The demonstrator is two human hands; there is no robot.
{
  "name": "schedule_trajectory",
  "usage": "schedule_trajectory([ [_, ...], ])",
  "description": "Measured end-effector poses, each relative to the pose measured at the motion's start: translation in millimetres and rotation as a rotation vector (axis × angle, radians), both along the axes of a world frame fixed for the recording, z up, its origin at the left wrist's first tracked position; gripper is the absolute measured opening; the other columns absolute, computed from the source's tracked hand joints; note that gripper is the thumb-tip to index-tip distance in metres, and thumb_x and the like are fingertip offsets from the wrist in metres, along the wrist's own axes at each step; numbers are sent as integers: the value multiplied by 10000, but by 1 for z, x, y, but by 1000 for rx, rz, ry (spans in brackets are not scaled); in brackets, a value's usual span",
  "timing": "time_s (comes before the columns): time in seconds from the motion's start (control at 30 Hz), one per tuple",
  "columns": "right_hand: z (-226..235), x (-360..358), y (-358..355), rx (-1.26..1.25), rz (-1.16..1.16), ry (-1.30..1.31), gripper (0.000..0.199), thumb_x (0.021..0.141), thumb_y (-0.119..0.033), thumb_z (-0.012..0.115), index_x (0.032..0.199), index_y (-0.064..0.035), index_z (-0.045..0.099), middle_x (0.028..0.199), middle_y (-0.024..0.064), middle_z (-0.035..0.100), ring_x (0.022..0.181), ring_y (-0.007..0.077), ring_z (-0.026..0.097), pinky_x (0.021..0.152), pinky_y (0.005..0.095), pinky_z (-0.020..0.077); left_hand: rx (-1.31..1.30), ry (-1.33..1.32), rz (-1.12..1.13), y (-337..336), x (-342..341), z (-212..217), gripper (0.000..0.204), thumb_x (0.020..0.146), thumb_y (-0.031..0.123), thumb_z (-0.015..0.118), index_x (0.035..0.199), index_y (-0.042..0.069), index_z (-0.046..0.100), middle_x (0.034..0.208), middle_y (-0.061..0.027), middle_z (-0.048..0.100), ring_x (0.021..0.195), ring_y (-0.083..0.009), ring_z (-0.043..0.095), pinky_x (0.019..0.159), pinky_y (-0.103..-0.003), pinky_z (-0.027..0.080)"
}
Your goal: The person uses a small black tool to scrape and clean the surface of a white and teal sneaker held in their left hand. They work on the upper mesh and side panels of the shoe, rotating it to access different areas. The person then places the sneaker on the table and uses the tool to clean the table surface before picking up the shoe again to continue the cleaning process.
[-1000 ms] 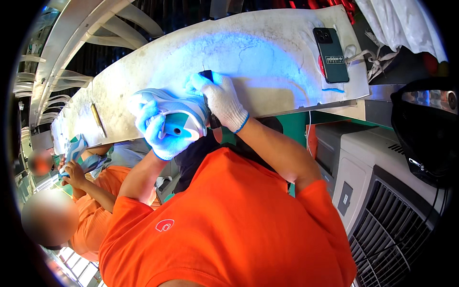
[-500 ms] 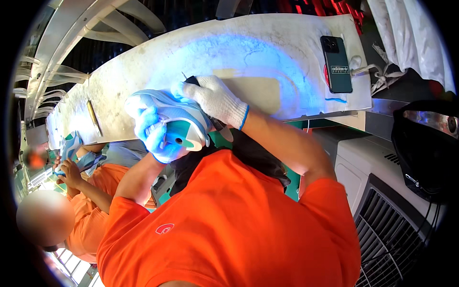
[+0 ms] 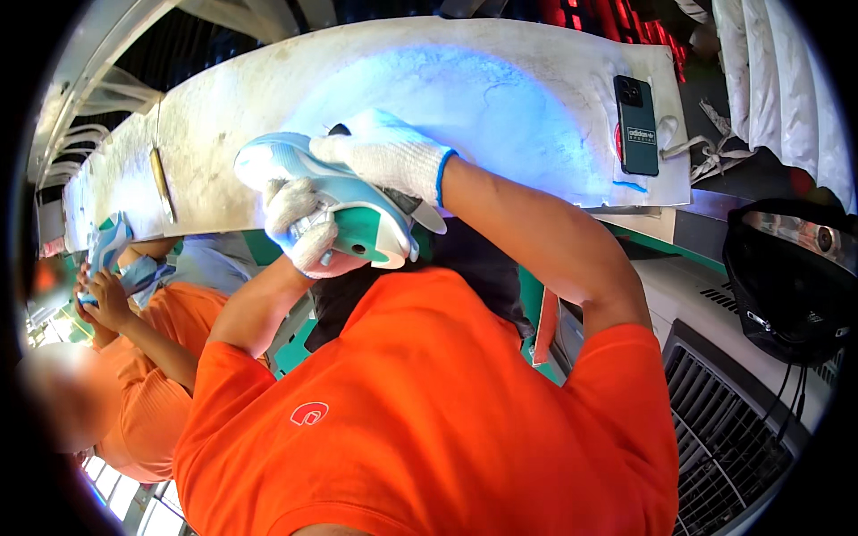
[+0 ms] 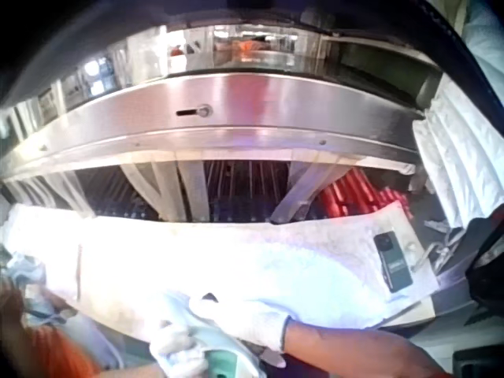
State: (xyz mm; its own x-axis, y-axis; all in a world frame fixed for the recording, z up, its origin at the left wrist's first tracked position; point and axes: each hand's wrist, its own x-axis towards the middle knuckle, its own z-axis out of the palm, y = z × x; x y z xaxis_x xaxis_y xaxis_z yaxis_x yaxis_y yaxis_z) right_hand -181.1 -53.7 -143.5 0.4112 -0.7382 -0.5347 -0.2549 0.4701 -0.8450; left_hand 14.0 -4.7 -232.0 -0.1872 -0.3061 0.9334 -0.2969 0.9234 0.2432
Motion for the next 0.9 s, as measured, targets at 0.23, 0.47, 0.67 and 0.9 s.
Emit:
schedule_trajectory([
  [0.23,5,14,3,-266,11,134,399,1097,-339,677,1157,42,776,973,112,777,866,157,640,807,387,556,66,-184,-68,13,28,35,450,844,395,909,1184,178,711,1147,-124,719,1018,-340,741,822,-492,548],
  [0.47,1,50,-27,-343,-291,95,338,1066,-359,751,992,-29,761,807,49,699,700,143,597,657,341,500,173,-428,-73,22,57,60,293,907,256,812,1175,139,793,1272,-59,799,1166,-273,770,1071,-554,501],
  [0.67,-9,72,-41,-266,-284,-73,293,1020,-293,822,862,-77,703,693,-16,604,599,78,538,543,296,421,195,-367,-137,24,61,39,266,1014,371,807,1162,156,755,1248,-52,812,1151,-288,767,1081,-540,477],
  [0.9,-22,97,-62,-638,-451,-36,293,1004,-243,825,888,14,748,705,90,689,638,175,615,596,384,504,121,-312,-178,11,57,37,306,1089,433,736,1198,146,733,1173,-46,829,1079,-257,771,960,-456,505],
])
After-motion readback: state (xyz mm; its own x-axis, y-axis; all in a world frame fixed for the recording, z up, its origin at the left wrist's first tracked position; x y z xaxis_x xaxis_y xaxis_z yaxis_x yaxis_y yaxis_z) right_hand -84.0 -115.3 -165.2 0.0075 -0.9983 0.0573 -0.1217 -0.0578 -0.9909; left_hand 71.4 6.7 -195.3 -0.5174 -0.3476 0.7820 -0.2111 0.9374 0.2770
